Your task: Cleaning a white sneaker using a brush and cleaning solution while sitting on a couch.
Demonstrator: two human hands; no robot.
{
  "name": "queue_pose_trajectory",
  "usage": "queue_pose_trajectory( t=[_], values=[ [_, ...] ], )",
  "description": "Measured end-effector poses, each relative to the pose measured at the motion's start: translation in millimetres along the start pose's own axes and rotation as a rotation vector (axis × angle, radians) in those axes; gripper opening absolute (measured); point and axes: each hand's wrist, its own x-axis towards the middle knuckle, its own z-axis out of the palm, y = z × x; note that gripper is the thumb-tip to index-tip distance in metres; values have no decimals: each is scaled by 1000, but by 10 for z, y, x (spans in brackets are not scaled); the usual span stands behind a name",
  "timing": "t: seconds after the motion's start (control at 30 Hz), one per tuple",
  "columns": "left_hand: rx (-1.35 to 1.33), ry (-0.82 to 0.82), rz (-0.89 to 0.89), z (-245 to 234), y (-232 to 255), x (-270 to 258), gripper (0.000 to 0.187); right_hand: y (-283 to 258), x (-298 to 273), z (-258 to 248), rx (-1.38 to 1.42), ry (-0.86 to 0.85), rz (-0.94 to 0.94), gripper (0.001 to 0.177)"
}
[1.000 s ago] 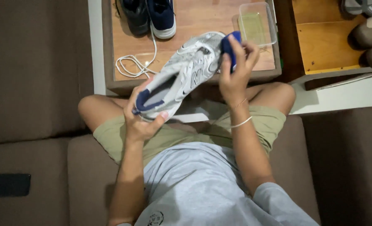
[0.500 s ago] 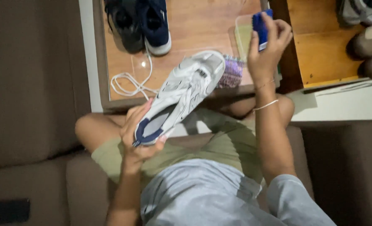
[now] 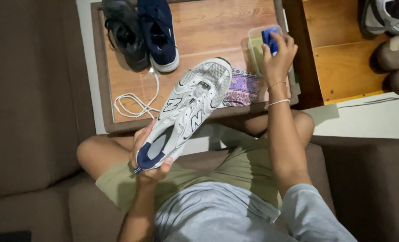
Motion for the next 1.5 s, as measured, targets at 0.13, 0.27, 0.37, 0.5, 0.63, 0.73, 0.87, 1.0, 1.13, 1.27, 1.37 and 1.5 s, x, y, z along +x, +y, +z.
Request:
queue_pose_trajectory(
  t=[0.13, 0.27, 0.37, 0.5, 0.63, 0.73, 0.87, 1.0, 1.13, 1.27, 1.37, 1.5],
  values=[
    [82, 116, 180, 81, -92, 115, 66, -382, -119, -188, 169, 70, 51, 36],
    [-49, 227, 262, 99, -97, 183, 79, -1463, -536, -754, 535, 78, -152, 32],
    [-74, 204, 266, 61, -32, 179, 77, -1743, -786, -918, 454, 15, -364, 36],
    [-63, 128, 291, -103, 254, 252, 59, -1828, -555, -1062, 347, 74, -445, 47],
    [-69, 171, 330, -101, 349, 200, 57, -2009, -485, -1245, 360, 104, -462, 44],
    [-51, 177, 324, -197, 430, 195, 55, -2172, -453, -1434, 338, -33, -580, 44],
    [-40, 107, 401, -318, 537, 126, 35, -2234, -222, -1674, 204, -31, -707, 44],
    [-38, 131, 488, -330, 559, 126, 30, -2585, -395, -1772, 344, -148, -740, 46],
    [-44, 152, 500, -398, 734, 75, 28, -2625, -322, -2000, 269, -119, -786, 46],
    [-23, 147, 477, -363, 915, 135, 34, -2420, -315, -2058, 297, -17, -669, 40],
    [-116, 250, 494, -281, 897, 202, 41, -2457, -670, -2040, 379, -33, -563, 46],
    [-125, 241, 476, -278, 968, 169, 40, -2417, -1075, -2045, 391, -91, -491, 44]
  ],
)
